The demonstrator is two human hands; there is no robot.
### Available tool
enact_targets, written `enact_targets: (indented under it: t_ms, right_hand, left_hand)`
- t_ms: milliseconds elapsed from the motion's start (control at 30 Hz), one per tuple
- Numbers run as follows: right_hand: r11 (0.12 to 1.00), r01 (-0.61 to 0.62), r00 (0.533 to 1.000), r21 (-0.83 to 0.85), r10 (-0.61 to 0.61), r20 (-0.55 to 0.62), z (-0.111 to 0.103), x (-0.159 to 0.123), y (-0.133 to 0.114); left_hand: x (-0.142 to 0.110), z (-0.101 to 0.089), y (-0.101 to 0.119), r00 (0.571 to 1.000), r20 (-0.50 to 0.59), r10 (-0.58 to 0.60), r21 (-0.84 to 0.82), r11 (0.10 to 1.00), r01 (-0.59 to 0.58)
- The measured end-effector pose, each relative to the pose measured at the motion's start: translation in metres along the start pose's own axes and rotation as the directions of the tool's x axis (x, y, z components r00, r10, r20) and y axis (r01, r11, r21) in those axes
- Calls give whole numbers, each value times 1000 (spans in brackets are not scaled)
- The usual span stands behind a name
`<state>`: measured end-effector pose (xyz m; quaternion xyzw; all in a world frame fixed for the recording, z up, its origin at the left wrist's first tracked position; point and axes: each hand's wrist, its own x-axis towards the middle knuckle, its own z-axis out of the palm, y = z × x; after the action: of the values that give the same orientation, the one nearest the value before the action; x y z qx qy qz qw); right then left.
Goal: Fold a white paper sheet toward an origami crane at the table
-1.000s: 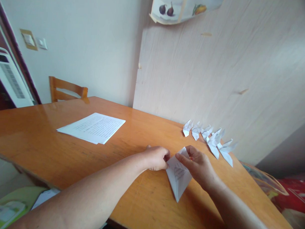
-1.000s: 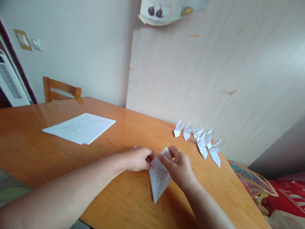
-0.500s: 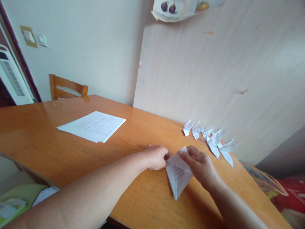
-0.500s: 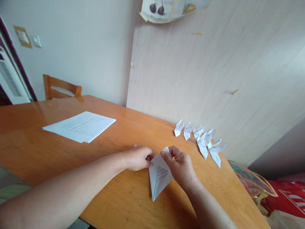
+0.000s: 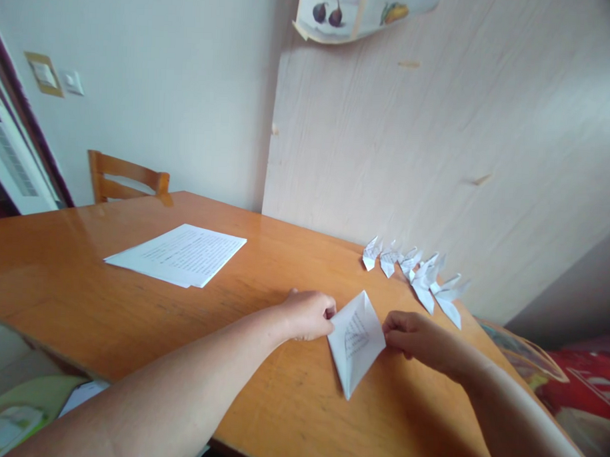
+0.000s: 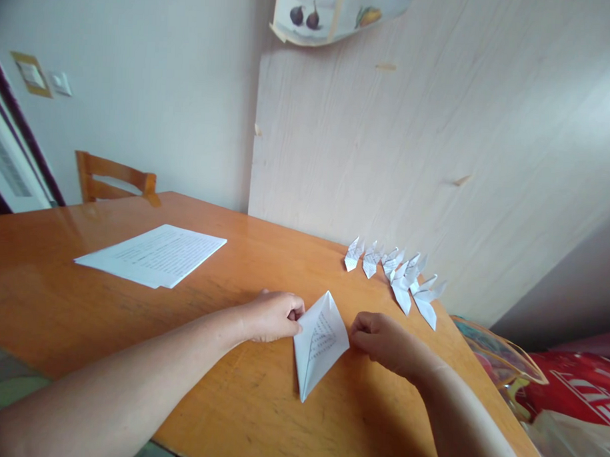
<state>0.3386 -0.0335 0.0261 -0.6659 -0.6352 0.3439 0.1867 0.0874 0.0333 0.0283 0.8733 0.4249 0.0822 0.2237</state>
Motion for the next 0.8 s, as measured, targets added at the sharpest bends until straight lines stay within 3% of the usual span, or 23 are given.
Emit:
enact_targets:
  t_ms: [67,267,800]
  right_hand:
    - [1000,29,997,8,-29,77,1,-3,0]
    - [985,143,977,95,-156,148,7,-5,-8]
    - [972,204,975,118,-213,70,20,0,-15]
  left_hand:
    - [1,1,0,1000,-8,1,9,1000,-1]
    - [4,5,-3,1000,-26,15,36,999,-14]
    - [3,3,-1,1000,-25,13,57,998,-11]
